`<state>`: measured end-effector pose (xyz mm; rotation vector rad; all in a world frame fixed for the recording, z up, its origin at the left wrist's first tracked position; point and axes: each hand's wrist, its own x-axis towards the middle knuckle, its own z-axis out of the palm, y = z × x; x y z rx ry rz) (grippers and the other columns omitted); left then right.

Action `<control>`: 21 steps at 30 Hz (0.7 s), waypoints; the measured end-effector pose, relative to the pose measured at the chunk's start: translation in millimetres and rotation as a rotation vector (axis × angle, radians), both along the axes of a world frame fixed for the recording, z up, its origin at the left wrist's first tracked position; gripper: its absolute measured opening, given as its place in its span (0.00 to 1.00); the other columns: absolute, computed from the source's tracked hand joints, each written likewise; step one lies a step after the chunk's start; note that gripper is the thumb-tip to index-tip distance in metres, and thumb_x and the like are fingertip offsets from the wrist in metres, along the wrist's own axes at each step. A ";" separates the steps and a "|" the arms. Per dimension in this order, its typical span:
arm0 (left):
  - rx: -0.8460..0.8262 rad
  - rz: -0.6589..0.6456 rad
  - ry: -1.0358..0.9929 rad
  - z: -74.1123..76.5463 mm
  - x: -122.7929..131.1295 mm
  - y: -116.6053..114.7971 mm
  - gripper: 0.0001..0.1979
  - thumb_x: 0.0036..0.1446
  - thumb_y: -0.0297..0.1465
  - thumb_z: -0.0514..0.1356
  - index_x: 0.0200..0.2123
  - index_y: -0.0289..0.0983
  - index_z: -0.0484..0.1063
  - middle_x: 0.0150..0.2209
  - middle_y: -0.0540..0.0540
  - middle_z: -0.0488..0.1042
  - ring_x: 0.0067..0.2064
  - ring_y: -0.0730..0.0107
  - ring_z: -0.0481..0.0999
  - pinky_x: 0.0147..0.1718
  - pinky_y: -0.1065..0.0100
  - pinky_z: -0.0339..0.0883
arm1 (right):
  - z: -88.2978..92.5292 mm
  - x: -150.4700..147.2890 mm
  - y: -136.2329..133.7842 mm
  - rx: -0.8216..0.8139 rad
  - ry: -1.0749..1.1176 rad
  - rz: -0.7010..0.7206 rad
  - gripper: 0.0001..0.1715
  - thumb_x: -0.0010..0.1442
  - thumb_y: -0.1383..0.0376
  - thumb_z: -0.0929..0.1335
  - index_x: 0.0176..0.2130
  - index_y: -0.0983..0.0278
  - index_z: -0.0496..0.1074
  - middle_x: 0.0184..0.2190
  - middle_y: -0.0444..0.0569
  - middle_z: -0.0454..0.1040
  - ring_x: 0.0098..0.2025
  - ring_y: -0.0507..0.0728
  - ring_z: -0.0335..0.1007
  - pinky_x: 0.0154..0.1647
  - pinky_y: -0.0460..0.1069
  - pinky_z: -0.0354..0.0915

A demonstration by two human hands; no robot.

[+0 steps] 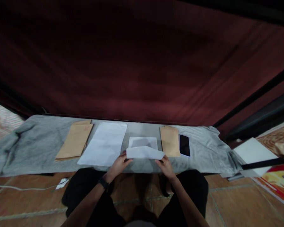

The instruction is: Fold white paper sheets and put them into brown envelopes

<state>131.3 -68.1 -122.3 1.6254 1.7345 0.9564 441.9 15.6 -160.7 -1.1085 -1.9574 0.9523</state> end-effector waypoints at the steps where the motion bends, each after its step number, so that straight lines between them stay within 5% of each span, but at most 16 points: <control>1: 0.000 0.000 -0.001 -1.1 0.5 -2.4 0.13 0.56 0.37 0.62 0.43 0.41 0.80 0.49 0.43 0.80 0.54 0.54 0.76 0.58 0.56 0.66 | -1.7 1.4 -2.3 0.014 -0.040 -0.016 0.17 0.63 0.54 0.68 0.46 0.59 0.80 0.48 0.54 0.79 0.55 0.63 0.71 0.61 0.61 0.63; 9: -0.155 0.263 0.089 -0.4 9.1 13.8 0.09 0.59 0.34 0.59 0.39 0.38 0.76 0.38 0.45 0.81 0.40 0.62 0.79 0.42 0.65 0.71 | 1.2 -19.9 3.4 0.168 -0.385 -0.248 0.15 0.68 0.58 0.63 0.43 0.64 0.74 0.37 0.52 0.78 0.42 0.60 0.74 0.48 0.54 0.67; 12: -0.191 0.327 0.143 -1.3 13.1 19.1 0.06 0.58 0.31 0.60 0.39 0.38 0.74 0.34 0.48 0.79 0.36 0.66 0.78 0.38 0.68 0.69 | 2.6 -29.0 4.4 0.219 -0.463 -0.299 0.15 0.68 0.62 0.63 0.50 0.65 0.70 0.39 0.54 0.78 0.43 0.60 0.74 0.47 0.53 0.67; 18: -0.236 0.381 0.241 3.3 20.5 18.3 0.27 0.58 0.28 0.61 0.60 0.36 0.61 0.37 0.48 0.77 0.37 0.65 0.78 0.38 0.67 0.69 | 5.1 -37.0 -2.5 0.318 -0.588 -0.315 0.25 0.67 0.67 0.60 0.62 0.69 0.62 0.47 0.62 0.76 0.49 0.66 0.71 0.53 0.60 0.64; 21: -0.194 0.361 0.420 6.7 25.8 17.3 0.29 0.58 0.26 0.59 0.62 0.33 0.60 0.42 0.42 0.77 0.43 0.60 0.77 0.44 0.63 0.70 | 9.2 -39.5 -3.1 0.330 -0.590 -0.327 0.26 0.67 0.67 0.59 0.62 0.71 0.63 0.47 0.64 0.75 0.51 0.68 0.69 0.54 0.62 0.63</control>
